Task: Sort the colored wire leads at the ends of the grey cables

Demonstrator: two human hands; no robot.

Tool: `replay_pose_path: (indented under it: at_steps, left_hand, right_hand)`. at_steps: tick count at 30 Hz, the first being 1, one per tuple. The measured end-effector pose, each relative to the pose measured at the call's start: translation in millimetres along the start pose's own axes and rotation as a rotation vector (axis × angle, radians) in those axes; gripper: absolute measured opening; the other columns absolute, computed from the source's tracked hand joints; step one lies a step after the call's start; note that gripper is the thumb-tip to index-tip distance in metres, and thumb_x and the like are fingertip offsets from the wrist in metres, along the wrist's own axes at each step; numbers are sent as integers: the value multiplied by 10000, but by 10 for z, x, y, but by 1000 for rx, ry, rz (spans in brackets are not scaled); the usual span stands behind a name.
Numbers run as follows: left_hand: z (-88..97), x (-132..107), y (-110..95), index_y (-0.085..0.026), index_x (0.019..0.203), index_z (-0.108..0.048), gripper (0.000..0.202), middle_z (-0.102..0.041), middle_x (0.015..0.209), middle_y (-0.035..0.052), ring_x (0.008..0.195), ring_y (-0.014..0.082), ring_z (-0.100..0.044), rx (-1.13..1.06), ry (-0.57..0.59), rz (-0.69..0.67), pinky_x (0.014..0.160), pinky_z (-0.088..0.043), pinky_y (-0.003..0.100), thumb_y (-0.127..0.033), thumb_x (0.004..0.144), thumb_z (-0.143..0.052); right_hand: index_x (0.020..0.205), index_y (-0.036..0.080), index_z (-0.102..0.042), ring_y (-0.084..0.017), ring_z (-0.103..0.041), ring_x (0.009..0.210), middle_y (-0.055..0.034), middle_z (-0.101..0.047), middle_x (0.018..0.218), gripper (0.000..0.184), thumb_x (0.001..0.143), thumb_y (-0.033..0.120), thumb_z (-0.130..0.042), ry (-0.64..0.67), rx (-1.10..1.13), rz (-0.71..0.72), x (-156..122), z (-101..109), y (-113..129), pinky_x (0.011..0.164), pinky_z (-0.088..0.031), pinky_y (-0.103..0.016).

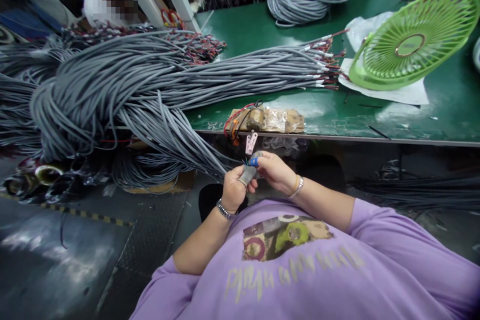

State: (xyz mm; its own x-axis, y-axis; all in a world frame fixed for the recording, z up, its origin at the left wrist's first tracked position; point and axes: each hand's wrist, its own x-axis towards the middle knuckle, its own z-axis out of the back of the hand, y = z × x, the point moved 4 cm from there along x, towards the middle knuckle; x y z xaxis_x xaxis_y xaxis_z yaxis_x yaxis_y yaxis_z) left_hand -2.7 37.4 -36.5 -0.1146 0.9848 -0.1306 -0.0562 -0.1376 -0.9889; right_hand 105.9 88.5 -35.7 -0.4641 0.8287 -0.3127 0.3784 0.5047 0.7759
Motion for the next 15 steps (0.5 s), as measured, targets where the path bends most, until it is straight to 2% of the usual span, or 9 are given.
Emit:
replay_pose_path:
  at_steps: [3,6,8,12,15]
  left_hand:
    - [4,-19,2,-133,716,-658,365,-616,500,-2,362,65,-511,-25,-1,-6,371,-357,166,-479,822,-609]
    - [11,-56,-26,-135,709,-664,344,-620,506,2,361,64,-513,-95,-5,-21,360,-356,160,-463,808,-632]
    - [11,-70,-67,-136,704,-666,331,-620,505,2,355,67,-511,-152,-6,-26,349,-356,161,-456,790,-653]
    - [-3,-42,-186,-135,691,-670,356,-605,476,2,326,69,-485,-251,-14,-39,325,-344,172,-485,751,-676]
    - [-25,2,-254,-131,678,-674,358,-603,474,5,325,66,-484,-295,-12,-71,324,-337,169,-481,752,-677]
  right_hand:
    - [604,173,-503,-71,-412,490,49,-464,534,137,582,199,-636,-56,90,-41,46,14,-35,475,-318,-207]
    - [643,175,-510,-68,-422,509,47,-490,575,133,627,208,-638,-125,196,-55,145,113,13,498,-357,-198]
    - [700,167,-546,-66,-449,534,35,-536,630,129,684,241,-651,-119,243,-82,214,176,61,526,-385,-196]
    - [843,153,-629,-103,-533,633,-37,-636,785,325,807,476,-616,47,213,-127,300,152,125,568,-430,-220]
    - [895,145,-672,-106,-536,639,-41,-639,776,430,792,561,-628,167,146,-58,336,59,166,558,-422,-213]
